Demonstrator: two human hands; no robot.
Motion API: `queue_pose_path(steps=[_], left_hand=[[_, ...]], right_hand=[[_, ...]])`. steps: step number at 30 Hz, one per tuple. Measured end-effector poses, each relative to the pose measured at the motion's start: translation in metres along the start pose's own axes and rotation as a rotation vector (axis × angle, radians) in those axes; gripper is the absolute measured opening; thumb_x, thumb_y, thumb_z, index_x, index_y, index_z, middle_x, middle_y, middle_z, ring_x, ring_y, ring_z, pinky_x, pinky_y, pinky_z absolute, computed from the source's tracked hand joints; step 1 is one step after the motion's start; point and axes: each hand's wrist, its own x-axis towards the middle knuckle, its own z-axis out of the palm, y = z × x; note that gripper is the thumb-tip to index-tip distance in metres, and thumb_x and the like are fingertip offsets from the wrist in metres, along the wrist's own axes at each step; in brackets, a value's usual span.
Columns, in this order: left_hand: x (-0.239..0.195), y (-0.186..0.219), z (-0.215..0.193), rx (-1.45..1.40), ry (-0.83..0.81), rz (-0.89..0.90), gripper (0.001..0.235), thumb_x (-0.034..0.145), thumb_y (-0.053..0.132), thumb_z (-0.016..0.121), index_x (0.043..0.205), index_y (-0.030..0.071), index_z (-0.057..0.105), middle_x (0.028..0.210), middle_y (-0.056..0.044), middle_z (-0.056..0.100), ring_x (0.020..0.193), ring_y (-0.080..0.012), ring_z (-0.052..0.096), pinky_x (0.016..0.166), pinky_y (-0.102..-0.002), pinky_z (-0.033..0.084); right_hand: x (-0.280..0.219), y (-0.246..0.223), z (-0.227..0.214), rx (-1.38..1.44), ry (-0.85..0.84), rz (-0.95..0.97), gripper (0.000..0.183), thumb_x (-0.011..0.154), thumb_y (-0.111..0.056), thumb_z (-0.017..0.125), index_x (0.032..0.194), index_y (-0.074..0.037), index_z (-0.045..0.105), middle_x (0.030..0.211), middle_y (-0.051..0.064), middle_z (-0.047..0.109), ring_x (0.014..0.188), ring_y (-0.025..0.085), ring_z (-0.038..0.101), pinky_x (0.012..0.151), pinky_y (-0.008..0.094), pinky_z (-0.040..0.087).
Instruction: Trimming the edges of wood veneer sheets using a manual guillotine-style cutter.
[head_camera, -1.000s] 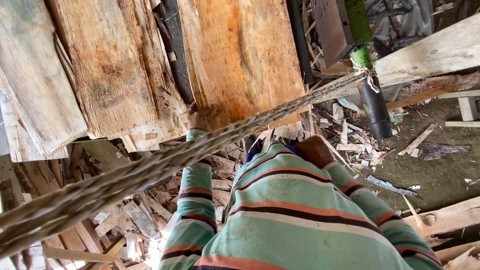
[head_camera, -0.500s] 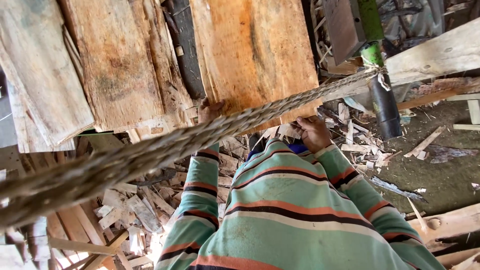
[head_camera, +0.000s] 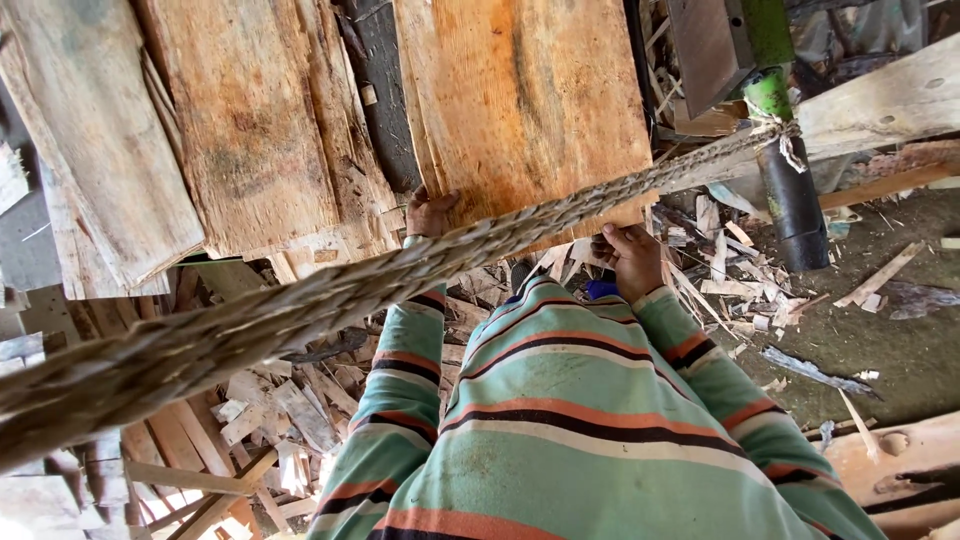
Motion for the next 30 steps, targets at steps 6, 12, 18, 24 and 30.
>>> queue_pose_path(steps=[6, 12, 18, 24, 30], left_hand=[[-0.022, 0.020, 0.014, 0.228, -0.011, 0.073, 0.040, 0.082, -0.002, 0.080, 0.120, -0.002, 0.067, 0.107, -0.015, 0.078, 0.096, -0.0233, 0.075, 0.091, -0.035, 0.063], [0.045, -0.036, -0.036, 0.127, -0.153, 0.159, 0.044, 0.079, -0.002, 0.083, 0.120, -0.006, 0.067, 0.103, -0.014, 0.074, 0.090, -0.0264, 0.073, 0.087, -0.043, 0.062], [0.049, -0.030, -0.036, 0.126, -0.124, 0.159, 0.055, 0.074, 0.001, 0.087, 0.123, -0.009, 0.062, 0.106, -0.016, 0.075, 0.095, -0.0286, 0.075, 0.090, -0.044, 0.066], [0.013, -0.008, -0.003, 0.224, 0.091, 0.153, 0.081, 0.072, 0.002, 0.082, 0.145, -0.005, 0.046, 0.129, -0.031, 0.064, 0.109, -0.0425, 0.068, 0.095, -0.051, 0.063], [-0.084, 0.014, 0.105, 1.576, 0.017, 0.613, 0.088, 0.090, 0.029, 0.072, 0.163, 0.036, 0.024, 0.170, -0.021, 0.014, 0.154, -0.0389, 0.021, 0.107, -0.058, 0.035]], right_hand=[[0.007, 0.000, -0.008, -0.096, 0.019, 0.027, 0.022, 0.103, -0.022, 0.066, 0.109, -0.001, 0.068, 0.090, 0.008, 0.073, 0.079, 0.020, 0.071, 0.070, 0.036, 0.057], [0.088, 0.074, -0.109, -0.644, -0.010, -0.287, 0.034, 0.108, -0.012, 0.065, 0.081, 0.002, 0.051, 0.073, 0.006, 0.052, 0.065, 0.013, 0.042, 0.057, 0.030, 0.034], [0.069, 0.054, -0.057, -0.367, -0.047, -0.274, 0.023, 0.110, -0.013, 0.063, 0.088, -0.004, 0.064, 0.079, 0.003, 0.063, 0.067, 0.013, 0.054, 0.059, 0.030, 0.044], [0.003, -0.004, 0.006, 0.024, -0.044, 0.095, 0.014, 0.103, -0.014, 0.057, 0.097, -0.002, 0.062, 0.089, 0.012, 0.071, 0.081, 0.026, 0.073, 0.076, 0.043, 0.065], [0.024, -0.002, 0.009, 0.044, 0.159, 0.227, 0.020, 0.101, -0.024, 0.057, 0.097, -0.005, 0.063, 0.081, 0.012, 0.070, 0.066, 0.025, 0.069, 0.058, 0.042, 0.059]])
